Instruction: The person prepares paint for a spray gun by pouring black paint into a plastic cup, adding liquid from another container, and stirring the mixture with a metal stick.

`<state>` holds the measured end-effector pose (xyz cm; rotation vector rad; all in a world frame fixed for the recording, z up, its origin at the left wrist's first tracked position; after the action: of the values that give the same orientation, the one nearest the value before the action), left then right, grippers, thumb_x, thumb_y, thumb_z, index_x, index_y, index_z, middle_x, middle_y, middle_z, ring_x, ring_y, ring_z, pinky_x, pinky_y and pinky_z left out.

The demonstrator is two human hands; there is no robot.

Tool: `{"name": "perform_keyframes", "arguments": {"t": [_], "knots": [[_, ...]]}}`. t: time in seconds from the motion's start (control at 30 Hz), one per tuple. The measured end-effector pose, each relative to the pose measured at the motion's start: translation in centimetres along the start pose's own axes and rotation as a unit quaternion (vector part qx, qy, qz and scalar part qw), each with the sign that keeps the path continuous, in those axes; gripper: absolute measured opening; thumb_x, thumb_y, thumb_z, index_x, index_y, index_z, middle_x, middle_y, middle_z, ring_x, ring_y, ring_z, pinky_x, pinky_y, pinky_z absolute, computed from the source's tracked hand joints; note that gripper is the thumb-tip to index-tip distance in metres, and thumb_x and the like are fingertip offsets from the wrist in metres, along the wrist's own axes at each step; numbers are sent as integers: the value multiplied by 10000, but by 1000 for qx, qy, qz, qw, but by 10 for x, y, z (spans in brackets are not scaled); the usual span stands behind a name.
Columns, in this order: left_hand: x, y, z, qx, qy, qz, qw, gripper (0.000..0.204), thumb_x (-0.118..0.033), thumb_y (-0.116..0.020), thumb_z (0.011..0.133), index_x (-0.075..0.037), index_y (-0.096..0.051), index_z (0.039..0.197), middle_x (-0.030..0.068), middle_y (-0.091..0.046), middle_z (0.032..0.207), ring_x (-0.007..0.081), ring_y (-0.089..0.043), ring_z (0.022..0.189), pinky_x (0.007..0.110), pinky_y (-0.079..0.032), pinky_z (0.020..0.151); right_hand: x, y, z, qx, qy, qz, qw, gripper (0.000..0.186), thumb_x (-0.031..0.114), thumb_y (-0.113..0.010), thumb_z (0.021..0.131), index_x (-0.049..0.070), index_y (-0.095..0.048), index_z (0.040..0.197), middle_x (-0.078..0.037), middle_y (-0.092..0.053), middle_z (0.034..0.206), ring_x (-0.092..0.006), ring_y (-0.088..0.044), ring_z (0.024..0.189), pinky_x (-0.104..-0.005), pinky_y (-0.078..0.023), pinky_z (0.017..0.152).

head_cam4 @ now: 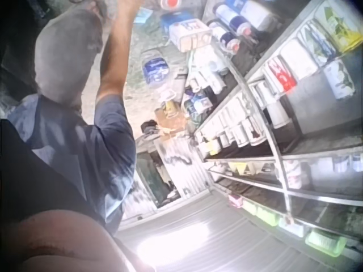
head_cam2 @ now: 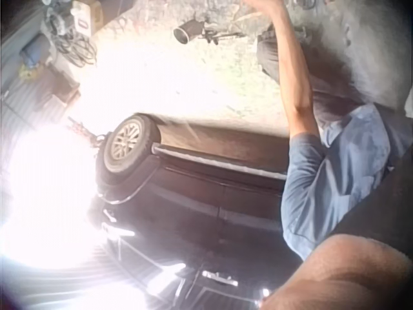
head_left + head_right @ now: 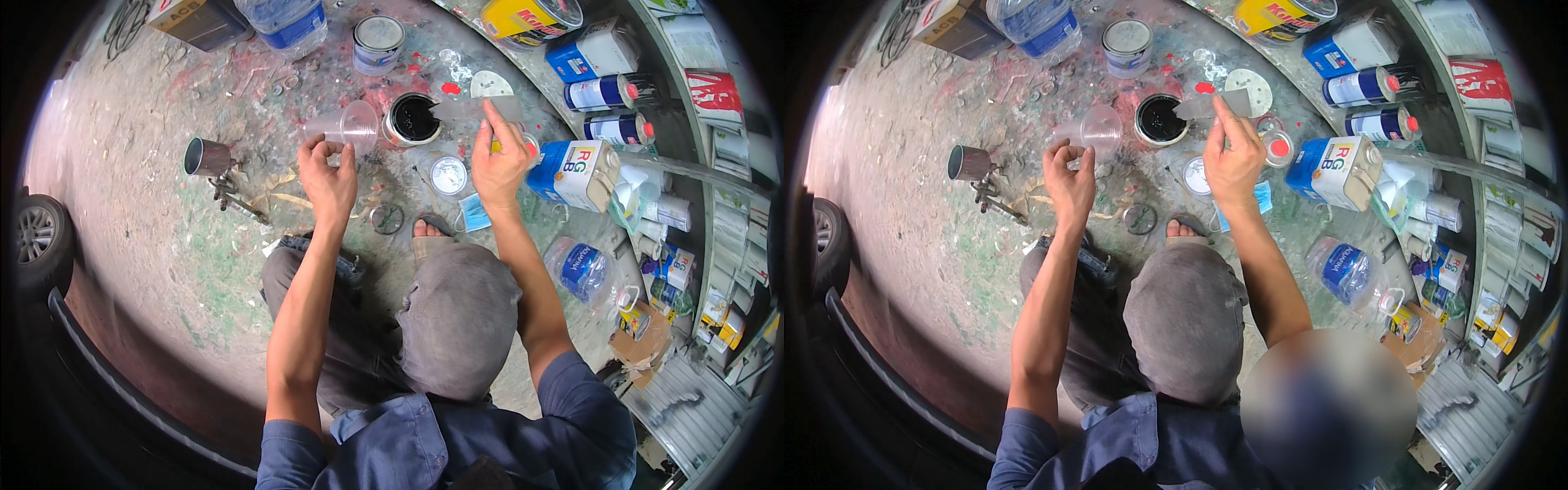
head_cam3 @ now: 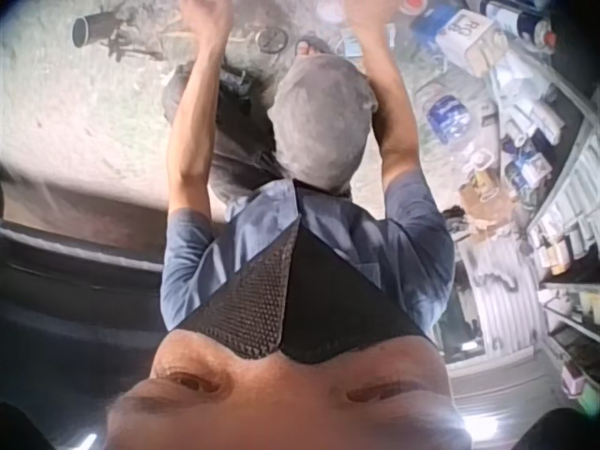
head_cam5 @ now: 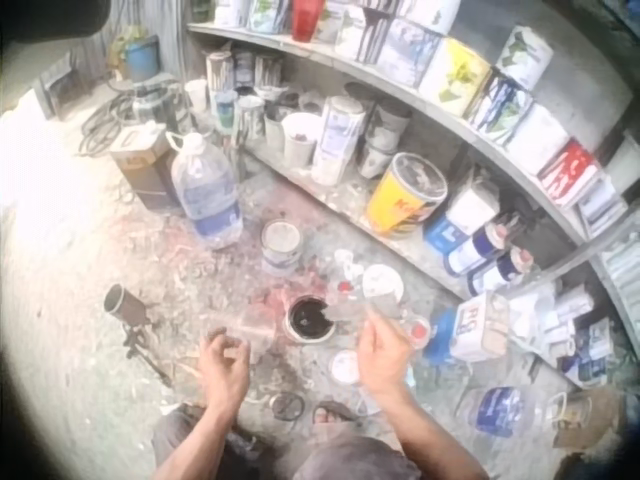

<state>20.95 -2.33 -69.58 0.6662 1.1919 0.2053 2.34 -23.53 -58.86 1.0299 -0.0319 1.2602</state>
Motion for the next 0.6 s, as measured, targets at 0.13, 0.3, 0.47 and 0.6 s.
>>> {"name": "perform_keyframes", "arguments": {"t": [0.13, 0.3, 0.47, 0.6], "knots": [[-25, 0, 14, 20, 4, -28, 999, 153, -148, -742, 807, -24, -659, 834, 205, -572, 1201, 371, -580, 1073, 431, -470, 899, 10, 18, 8, 7, -13, 8, 1000, 327, -24, -622, 843, 52, -710, 1148, -137, -685, 828, -274, -665, 709, -360, -508, 646], [-61, -10, 24, 41, -72, 43, 996, 99, -115, -742, 771, -43, -687, 809, 166, -573, 1234, 336, -579, 1041, 420, -491, 858, 18, 34, 13, 2, 6, 5, 1000, 303, -9, -619, 856, 49, -712, 1139, -139, -689, 833, -271, -668, 717, -356, -510, 654], [-97, -28, 18, 63, -178, 88, 978, 68, -96, -731, 723, -61, -700, 773, 167, -556, 1262, 356, -551, 1039, 439, -484, 867, 27, 48, 16, -8, 14, 3, 1000, 294, 2, -617, 863, 48, -711, 1138, -134, -692, 836, -274, -666, 716, -357, -509, 658], [-115, -40, 9, 53, -216, 93, 971, 77, -81, -700, 707, -28, -695, 763, 192, -524, 1316, 388, -506, 1114, 460, -465, 865, 37, 57, 17, -15, 6, -7, 1000, 297, 1, -618, 862, 49, -711, 1140, -127, -696, 836, -263, -660, 708, -349, -507, 662]]}}
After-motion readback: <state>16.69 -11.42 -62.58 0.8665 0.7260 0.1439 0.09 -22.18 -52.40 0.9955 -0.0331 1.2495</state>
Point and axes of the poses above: each hand's wrist, its own z-axis towards the middle knuckle, its own y-axis out of the back of the hand, x = y × z, the point moved 9 cm from there along z, towards the middle knuckle
